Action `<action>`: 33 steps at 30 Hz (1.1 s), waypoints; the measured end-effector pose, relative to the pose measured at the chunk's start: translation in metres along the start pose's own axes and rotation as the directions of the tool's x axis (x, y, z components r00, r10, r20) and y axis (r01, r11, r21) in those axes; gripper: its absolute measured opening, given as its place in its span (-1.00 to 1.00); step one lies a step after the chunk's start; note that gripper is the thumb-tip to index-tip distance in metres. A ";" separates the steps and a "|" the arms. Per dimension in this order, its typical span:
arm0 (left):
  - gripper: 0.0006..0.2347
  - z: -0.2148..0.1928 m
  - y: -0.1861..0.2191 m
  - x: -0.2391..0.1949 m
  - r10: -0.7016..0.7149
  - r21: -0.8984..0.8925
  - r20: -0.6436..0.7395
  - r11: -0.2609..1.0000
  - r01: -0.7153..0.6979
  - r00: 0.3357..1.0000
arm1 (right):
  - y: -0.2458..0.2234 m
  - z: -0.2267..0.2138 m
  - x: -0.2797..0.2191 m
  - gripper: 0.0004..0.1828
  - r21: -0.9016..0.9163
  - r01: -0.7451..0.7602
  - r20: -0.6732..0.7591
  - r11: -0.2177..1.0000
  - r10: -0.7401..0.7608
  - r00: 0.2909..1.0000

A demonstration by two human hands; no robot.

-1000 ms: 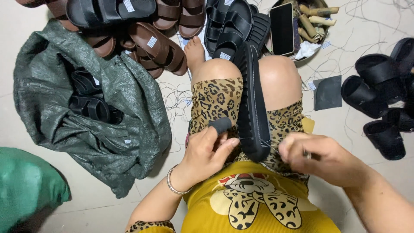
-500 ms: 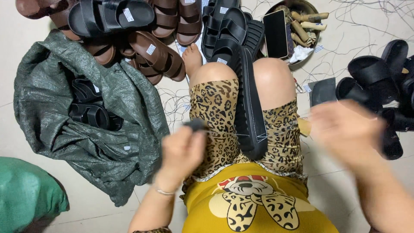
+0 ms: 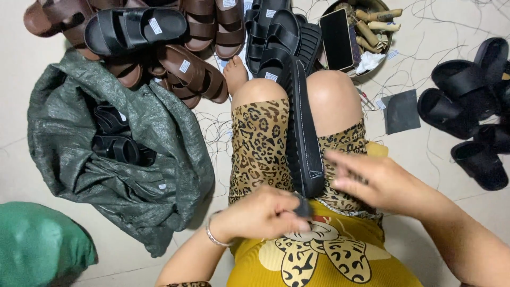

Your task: The person sits on the floor and sews a black sandal using a needle and thread. They hold the sandal on their lap, repeatedly pushing the needle through the sole and pulling the thread to stitch it.

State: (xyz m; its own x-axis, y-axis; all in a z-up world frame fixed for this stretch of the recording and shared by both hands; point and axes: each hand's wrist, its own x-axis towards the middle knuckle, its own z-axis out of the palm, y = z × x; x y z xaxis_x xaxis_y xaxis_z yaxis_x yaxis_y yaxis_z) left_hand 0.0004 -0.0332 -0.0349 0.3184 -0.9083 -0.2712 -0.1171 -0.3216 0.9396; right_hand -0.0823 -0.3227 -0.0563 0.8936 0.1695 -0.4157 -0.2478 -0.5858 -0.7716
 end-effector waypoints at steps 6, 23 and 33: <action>-0.58 -0.002 -0.013 0.010 0.290 0.499 -0.444 0.866 -0.034 0.848 | -0.033 -0.012 0.005 -0.80 0.149 0.387 0.002 0.910 -0.391 0.920; -0.71 -0.056 -0.069 -0.077 -0.451 -0.076 -0.632 0.846 0.528 0.630 | 0.034 -0.041 -0.011 -0.44 -0.077 -0.022 -0.454 0.997 -0.015 0.891; -0.23 -0.013 -0.022 0.019 0.120 0.243 -0.335 0.969 -0.038 0.934 | -0.005 -0.013 0.003 -0.39 -0.315 0.120 0.257 0.942 -0.037 0.966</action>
State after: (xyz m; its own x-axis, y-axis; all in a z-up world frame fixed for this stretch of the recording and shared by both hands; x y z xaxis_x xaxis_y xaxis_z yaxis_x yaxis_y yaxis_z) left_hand 0.0216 -0.0394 -0.0580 0.5988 -0.7978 -0.0702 -0.3542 -0.3425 0.8702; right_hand -0.0738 -0.3292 -0.0470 0.7757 0.3896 -0.4964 -0.0081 -0.7805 -0.6251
